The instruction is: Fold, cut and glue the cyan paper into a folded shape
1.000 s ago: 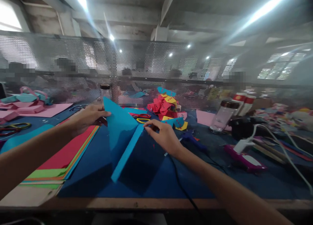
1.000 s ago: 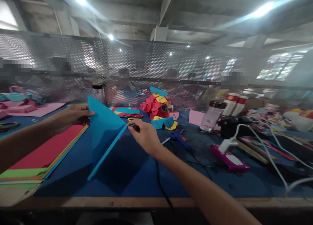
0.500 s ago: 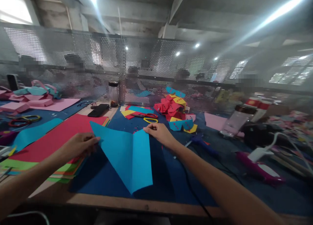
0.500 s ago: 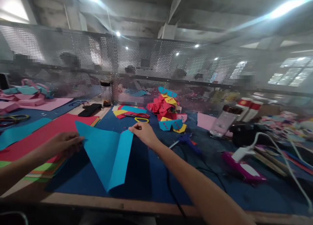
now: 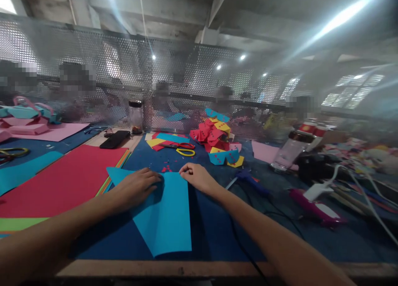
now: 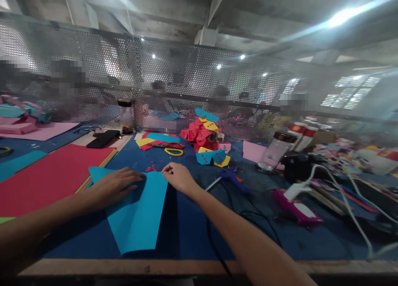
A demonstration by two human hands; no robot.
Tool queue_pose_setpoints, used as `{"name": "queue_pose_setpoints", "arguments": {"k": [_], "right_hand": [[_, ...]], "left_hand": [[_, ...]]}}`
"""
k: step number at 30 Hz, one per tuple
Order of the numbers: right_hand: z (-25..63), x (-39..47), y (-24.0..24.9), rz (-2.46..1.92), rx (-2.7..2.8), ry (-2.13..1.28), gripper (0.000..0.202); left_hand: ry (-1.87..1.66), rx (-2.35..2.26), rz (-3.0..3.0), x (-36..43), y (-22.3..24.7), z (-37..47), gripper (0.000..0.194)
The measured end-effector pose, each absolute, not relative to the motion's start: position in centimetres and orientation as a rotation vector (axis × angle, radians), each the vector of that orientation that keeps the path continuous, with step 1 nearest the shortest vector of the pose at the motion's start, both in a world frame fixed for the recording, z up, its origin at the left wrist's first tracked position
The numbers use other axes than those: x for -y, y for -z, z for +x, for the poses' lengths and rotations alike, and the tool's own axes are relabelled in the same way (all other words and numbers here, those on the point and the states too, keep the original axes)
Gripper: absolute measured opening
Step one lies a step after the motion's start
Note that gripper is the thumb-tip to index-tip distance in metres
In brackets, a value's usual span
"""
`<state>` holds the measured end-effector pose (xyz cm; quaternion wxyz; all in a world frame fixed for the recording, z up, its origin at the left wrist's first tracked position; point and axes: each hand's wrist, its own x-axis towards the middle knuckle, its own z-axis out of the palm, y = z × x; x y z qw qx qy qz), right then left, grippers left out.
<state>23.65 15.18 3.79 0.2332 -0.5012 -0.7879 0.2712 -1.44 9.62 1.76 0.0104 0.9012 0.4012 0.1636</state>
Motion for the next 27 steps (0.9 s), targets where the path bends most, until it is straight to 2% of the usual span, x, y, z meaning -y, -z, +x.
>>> {"name": "queue_pose_setpoints", "arguments": {"k": [4,9,16,27], "right_hand": [[23.2,-15.1,-3.7,-1.440,2.172,-0.676,0.018],[22.7,-15.3,-3.7,-1.547,2.162,-0.600,0.012],[22.4,-15.1,-3.5,-1.590,2.227,-0.548,0.023],[21.9,-14.6,-3.6,-1.611,2.260,-0.533,0.021]], "left_hand": [[-0.514,-1.244,2.801,-9.8,-1.3,-2.0,0.029],[-0.503,-1.283,2.781,-9.8,-1.2,-2.0,0.031],[-0.507,-1.336,2.791,-9.9,-0.9,-1.6,0.033],[-0.478,-1.321,2.815,-10.0,-0.8,-1.6,0.031]]}}
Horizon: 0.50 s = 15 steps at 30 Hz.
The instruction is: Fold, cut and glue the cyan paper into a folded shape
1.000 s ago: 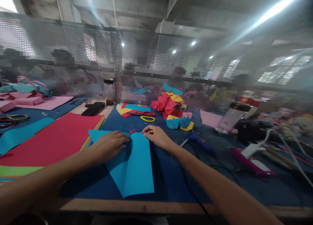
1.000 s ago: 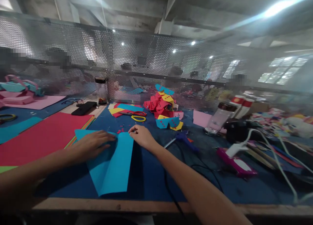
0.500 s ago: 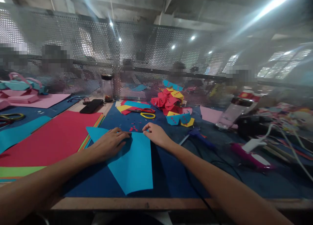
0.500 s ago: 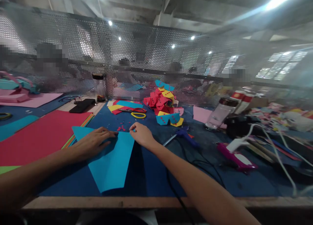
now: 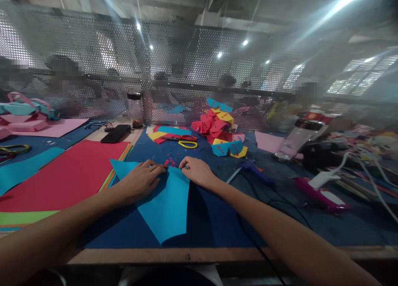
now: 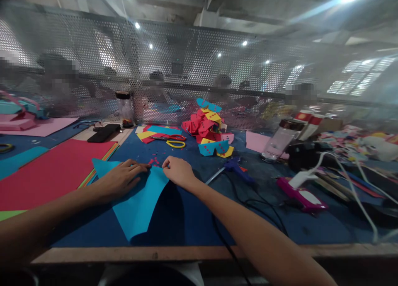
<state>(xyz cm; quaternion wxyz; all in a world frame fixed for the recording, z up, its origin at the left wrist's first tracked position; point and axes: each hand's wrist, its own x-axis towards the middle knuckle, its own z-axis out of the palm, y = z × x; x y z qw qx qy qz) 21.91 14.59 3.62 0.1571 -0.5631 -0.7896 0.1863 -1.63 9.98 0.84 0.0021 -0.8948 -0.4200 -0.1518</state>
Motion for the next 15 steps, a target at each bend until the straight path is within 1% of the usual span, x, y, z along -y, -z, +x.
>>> {"name": "queue_pose_setpoints", "arguments": {"k": [11,15], "right_hand": [[22.8,-15.1,-3.2,-1.528,2.106,-0.574,0.020],[23.1,-15.4,-3.0,-1.492,2.065,-0.637,0.017]], "left_hand": [[0.552,1.267,-2.904,-9.2,-1.3,-2.5,0.033],[0.505,1.232,-2.949,-9.1,-1.3,-2.4,0.029]]}}
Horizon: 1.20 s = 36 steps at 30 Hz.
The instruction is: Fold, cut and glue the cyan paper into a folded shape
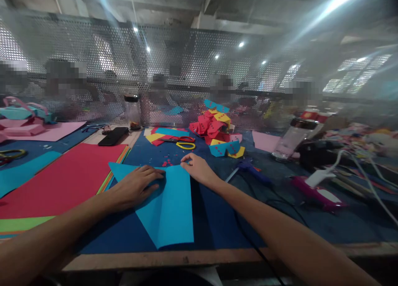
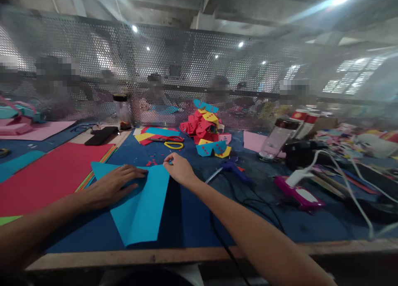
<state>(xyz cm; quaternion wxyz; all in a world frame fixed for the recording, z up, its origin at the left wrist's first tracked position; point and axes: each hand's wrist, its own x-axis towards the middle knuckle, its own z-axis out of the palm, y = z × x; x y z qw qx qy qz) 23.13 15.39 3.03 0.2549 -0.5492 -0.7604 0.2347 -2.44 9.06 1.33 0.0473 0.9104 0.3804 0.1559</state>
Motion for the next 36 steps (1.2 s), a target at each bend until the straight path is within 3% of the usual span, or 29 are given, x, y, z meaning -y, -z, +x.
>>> {"name": "queue_pose_setpoints", "arguments": {"k": [12,20,26,36], "right_hand": [[23.2,-14.3,-3.6,-1.406,2.184,-0.730,0.025],[23.3,-14.5,-3.7,-1.342,2.198,-0.764,0.019],[23.8,-14.6,-4.2,-1.178,2.185,-1.043,0.024],[23.5,-14.6,-3.6,-1.249,2.151,-0.674,0.025]], "left_hand": [[-0.450,-1.209,2.799,-8.7,-1.6,-2.1,0.029],[-0.486,-1.181,2.796,-8.8,-1.4,-2.2,0.028],[-0.503,-1.179,2.764,-8.7,-1.6,-2.3,0.028],[-0.515,-1.146,2.748,-8.7,-2.0,-2.4,0.030]]}}
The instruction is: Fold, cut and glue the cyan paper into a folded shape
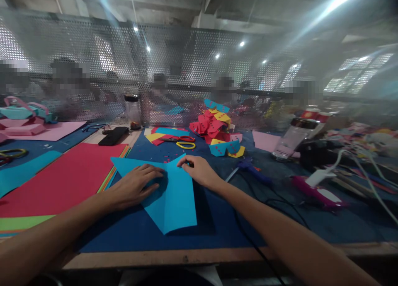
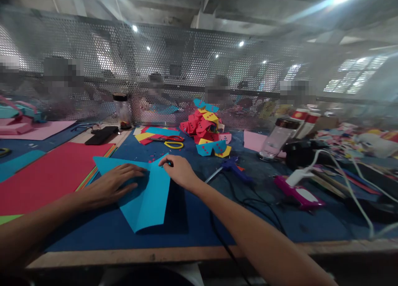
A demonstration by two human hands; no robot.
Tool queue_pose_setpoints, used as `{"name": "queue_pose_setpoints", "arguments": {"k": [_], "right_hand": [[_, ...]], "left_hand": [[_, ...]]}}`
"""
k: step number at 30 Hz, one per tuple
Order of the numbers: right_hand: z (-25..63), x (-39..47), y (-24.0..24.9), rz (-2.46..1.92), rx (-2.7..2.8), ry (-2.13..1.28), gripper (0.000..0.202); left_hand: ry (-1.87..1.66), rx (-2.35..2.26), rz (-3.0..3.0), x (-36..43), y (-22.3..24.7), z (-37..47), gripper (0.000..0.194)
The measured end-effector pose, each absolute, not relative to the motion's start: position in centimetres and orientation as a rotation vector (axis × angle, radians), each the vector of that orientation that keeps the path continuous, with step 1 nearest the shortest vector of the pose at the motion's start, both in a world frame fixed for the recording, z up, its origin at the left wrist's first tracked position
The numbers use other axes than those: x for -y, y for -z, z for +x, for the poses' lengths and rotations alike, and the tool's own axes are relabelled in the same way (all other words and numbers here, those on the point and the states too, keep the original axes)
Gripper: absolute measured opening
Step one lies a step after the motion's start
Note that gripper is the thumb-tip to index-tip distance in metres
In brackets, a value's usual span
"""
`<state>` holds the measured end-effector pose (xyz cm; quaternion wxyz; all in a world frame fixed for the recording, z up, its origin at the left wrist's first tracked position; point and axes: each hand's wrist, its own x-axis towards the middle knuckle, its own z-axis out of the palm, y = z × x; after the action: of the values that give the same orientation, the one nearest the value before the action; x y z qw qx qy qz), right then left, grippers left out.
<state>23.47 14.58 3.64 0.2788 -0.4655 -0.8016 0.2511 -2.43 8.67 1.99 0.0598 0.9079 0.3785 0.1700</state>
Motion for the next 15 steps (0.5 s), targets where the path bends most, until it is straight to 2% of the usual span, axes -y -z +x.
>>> {"name": "queue_pose_setpoints", "arguments": {"k": [15], "right_hand": [[23.32,-14.39,-3.87,-1.385,2.246,-0.657,0.023]], "left_hand": [[-0.420,-1.173,2.722,-8.51,-2.06,-1.90,0.033]]}}
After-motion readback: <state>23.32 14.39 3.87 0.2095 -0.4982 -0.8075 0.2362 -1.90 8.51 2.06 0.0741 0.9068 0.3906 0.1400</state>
